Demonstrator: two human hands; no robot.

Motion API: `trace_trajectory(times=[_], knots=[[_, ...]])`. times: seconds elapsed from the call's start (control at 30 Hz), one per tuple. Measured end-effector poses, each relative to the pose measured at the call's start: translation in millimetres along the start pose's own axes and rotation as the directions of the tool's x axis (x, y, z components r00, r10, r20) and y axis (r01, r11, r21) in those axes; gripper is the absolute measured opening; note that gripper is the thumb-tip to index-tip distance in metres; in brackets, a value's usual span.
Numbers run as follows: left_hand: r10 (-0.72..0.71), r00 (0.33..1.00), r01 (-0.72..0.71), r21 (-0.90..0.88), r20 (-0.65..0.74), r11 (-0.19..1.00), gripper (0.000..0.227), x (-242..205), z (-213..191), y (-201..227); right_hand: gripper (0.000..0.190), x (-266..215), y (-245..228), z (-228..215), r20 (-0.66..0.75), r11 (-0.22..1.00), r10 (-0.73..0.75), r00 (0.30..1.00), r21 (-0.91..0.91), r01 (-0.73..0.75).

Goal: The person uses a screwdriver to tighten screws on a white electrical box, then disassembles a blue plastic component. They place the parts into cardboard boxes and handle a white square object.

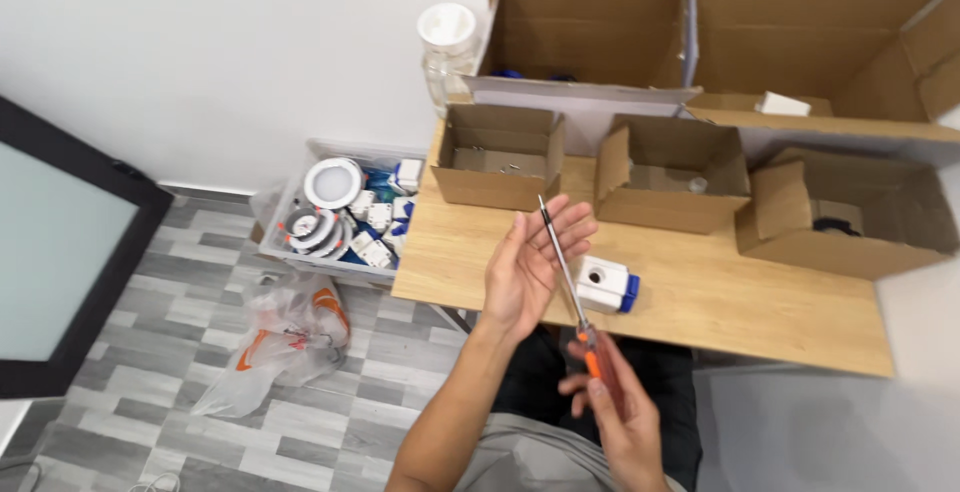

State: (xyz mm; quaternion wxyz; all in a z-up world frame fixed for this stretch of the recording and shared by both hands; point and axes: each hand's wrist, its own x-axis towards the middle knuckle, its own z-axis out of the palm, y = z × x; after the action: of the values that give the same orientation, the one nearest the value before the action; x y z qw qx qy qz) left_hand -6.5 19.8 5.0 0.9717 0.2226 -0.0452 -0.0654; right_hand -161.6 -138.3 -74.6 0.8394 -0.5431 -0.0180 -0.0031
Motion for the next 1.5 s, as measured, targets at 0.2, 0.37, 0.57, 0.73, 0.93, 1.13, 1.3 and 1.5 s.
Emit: trace_trajectory(times=[0.2, 0.37, 0.57, 0.73, 0.93, 1.13, 1.3, 1.5], knots=[[0.049, 0.995, -0.055, -0.068, -0.084, 0.996, 0.054, 0.6, -2.0, 7.8, 0.062, -5.2, 22.9, 21.1, 0.092, 0.984, 0.14, 0.986, -0.124, -0.128], [0.069, 0.991, -0.074, -0.033, -0.111, 0.997, 0.042, 6.1, -5.8, 11.3, 0.061, -4.5, 26.5, 30.7, 0.085, 0.979, 0.176, 0.981, -0.122, -0.165], [0.251, 0.965, -0.251, 0.002, -0.078, 0.968, 0.023, 28.2, 22.3, 44.2, 0.06, -7.8, 24.3, 26.8, 0.058, 0.982, 0.156, 0.986, -0.116, -0.148], [0.492, 0.861, -0.498, 0.404, 0.126, 0.767, 0.023, 78.3, 17.7, 88.5, 0.063, -18.8, 47.1, -11.9, 0.101, 0.98, 0.198, 0.975, -0.036, -0.195], [0.507, 0.764, -0.433, 0.9, 0.4, -0.058, 0.013, 94.6, 31.4, 127.9, 0.058, -25.6, 73.4, -77.9, 0.156, 0.906, 0.318, 0.935, 0.241, -0.349], [0.317, 0.703, -0.462, 0.747, 0.637, -0.478, 0.036, 87.7, 30.1, 124.1, 0.064, -44.6, 43.8, -89.2, 0.2, 0.922, 0.278, 0.939, 0.22, -0.32], [0.062, 0.733, -0.649, 0.723, 0.678, -0.237, 0.034, 47.1, 36.9, 75.0, 0.065, -52.2, 29.6, -141.9, 0.228, 0.967, 0.155, 0.961, 0.162, -0.195], [-0.428, 0.78, -0.58, 0.783, 0.456, -0.224, 0.064, 27.3, 19.2, 34.1, 0.059, -35.9, -40.6, -172.0, 0.208, 0.986, -0.102, 0.973, 0.153, 0.071]])
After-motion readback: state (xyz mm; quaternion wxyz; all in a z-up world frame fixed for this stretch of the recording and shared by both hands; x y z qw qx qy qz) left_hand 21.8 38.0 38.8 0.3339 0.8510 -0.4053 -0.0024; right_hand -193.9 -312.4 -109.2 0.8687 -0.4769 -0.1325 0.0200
